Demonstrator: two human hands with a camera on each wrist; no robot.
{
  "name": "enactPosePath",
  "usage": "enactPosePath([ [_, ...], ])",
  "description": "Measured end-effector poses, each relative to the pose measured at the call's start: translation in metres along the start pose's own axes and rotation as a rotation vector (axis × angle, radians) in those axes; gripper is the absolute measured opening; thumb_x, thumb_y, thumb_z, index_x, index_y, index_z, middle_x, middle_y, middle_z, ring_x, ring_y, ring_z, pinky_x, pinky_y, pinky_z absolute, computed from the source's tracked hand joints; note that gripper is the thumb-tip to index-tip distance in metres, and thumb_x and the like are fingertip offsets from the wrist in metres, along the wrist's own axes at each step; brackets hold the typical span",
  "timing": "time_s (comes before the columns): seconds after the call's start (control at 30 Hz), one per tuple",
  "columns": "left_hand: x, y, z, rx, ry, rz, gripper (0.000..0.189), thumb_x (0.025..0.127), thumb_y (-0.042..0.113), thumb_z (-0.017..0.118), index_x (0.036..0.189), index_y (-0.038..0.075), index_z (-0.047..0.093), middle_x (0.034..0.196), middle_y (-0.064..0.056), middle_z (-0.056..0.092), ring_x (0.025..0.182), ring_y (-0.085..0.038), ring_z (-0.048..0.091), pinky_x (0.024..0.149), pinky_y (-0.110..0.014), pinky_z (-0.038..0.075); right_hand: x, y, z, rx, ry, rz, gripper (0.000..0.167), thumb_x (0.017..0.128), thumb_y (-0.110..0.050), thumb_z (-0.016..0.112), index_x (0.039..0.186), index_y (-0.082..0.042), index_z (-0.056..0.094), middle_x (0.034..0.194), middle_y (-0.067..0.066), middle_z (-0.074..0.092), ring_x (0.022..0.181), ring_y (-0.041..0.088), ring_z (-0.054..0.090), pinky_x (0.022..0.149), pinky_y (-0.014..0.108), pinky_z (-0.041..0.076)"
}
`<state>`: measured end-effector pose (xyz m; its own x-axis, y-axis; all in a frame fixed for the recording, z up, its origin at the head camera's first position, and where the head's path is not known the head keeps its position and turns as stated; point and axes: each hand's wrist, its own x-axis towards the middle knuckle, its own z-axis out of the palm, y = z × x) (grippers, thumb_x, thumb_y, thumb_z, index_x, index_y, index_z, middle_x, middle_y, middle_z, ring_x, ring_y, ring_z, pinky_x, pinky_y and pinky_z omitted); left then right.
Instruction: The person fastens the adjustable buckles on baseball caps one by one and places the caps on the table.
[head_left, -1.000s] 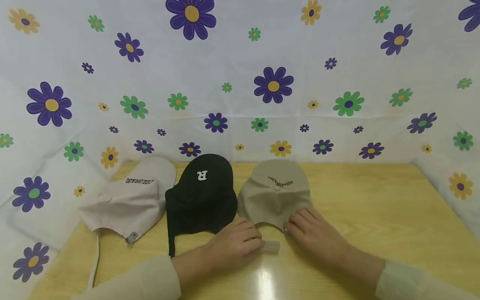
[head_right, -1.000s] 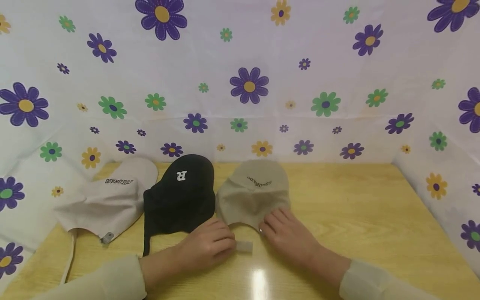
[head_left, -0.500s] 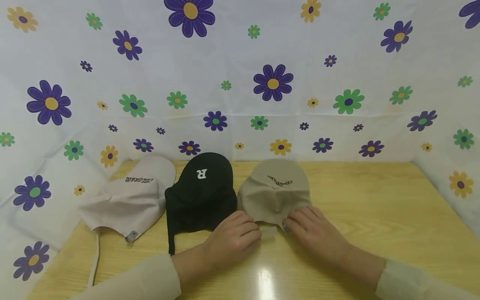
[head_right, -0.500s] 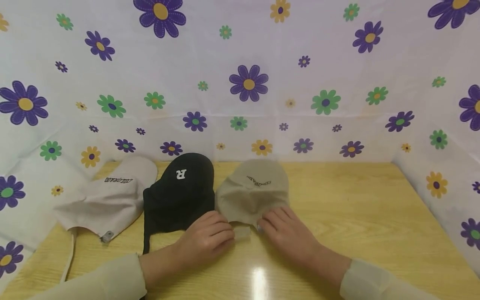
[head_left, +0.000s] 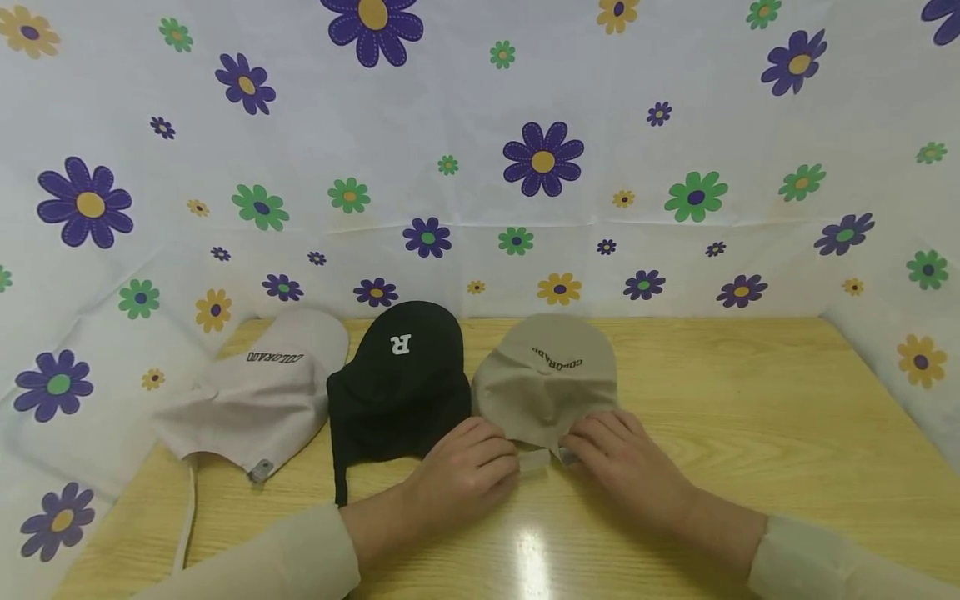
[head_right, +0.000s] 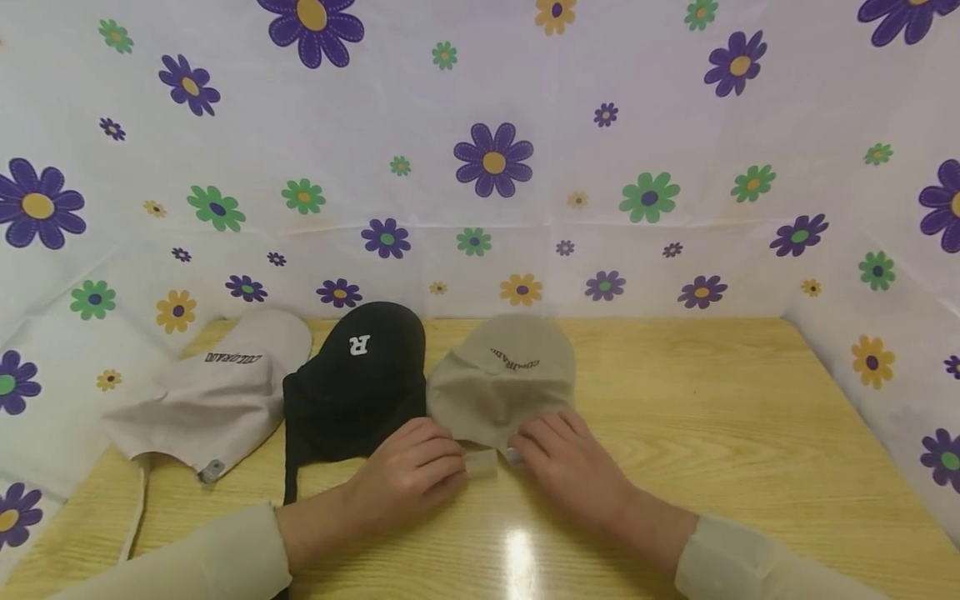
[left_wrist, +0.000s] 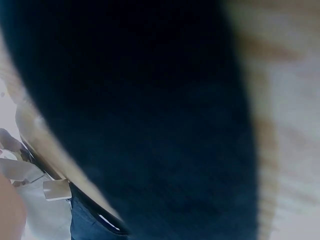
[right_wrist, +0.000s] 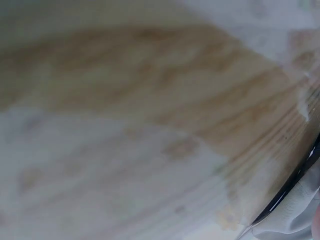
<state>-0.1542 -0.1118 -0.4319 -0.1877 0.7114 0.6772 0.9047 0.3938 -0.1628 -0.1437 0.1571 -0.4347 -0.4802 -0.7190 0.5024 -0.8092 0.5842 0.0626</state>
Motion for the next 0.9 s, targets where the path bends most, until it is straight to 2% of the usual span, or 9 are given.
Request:
enactPosePath([
  [0.13, -0.0002, 0.0006, 0.0004, 0.007, -0.007, 0.009, 0.006, 0.079, 0.008, 0.077, 0.079, 0.013, 0.073, 0.087, 0.003, 0.071, 0.086, -0.013, 0.064, 0.084, -0.027, 0.05, 0.0016, -0.0027, -0.0007, 0.001, -0.004, -0.005, 0.031, 0.088, -0.019, 0.064, 0.117, -0.008, 0.065, 0.117, 0.004, 0.062, 0.11, 0.021, 0.054, 0.096, 0.041, 0.045],
  [0.37, -0.0013, 0.0005, 0.0023, 0.018, 0.0, 0.014, 0.008, 0.077, 0.009, 0.079, 0.079, 0.014, 0.073, 0.086, 0.004, 0.071, 0.087, -0.013, 0.064, 0.084, -0.027, 0.05, 0.0044, -0.005, 0.0009, 0.007, 0.038, -0.03, 0.031, 0.087, -0.018, 0.064, 0.115, -0.007, 0.066, 0.115, 0.004, 0.062, 0.109, 0.021, 0.055, 0.098, 0.039, 0.046],
  [0.63, -0.0019, 0.0019, 0.0013, 0.019, -0.016, 0.002, 0.008, 0.077, 0.011, 0.08, 0.08, 0.014, 0.073, 0.087, 0.004, 0.072, 0.087, -0.012, 0.064, 0.085, -0.027, 0.05, 0.0058, -0.0079, 0.0027, 0.004, 0.021, -0.011, 0.028, 0.094, -0.025, 0.059, 0.116, -0.008, 0.066, 0.115, 0.003, 0.062, 0.11, 0.02, 0.054, 0.1, 0.037, 0.044],
  [0.9, -0.0003, 0.0032, 0.0003, 0.019, -0.03, -0.006, 0.007, 0.077, 0.01, 0.079, 0.08, 0.014, 0.073, 0.087, 0.004, 0.072, 0.087, -0.012, 0.064, 0.084, -0.027, 0.05, 0.0065, -0.0079, 0.0059, 0.006, 0.063, -0.038, 0.028, 0.101, -0.028, 0.051, 0.114, -0.007, 0.066, 0.114, 0.004, 0.063, 0.107, 0.021, 0.056, 0.097, 0.036, 0.043],
])
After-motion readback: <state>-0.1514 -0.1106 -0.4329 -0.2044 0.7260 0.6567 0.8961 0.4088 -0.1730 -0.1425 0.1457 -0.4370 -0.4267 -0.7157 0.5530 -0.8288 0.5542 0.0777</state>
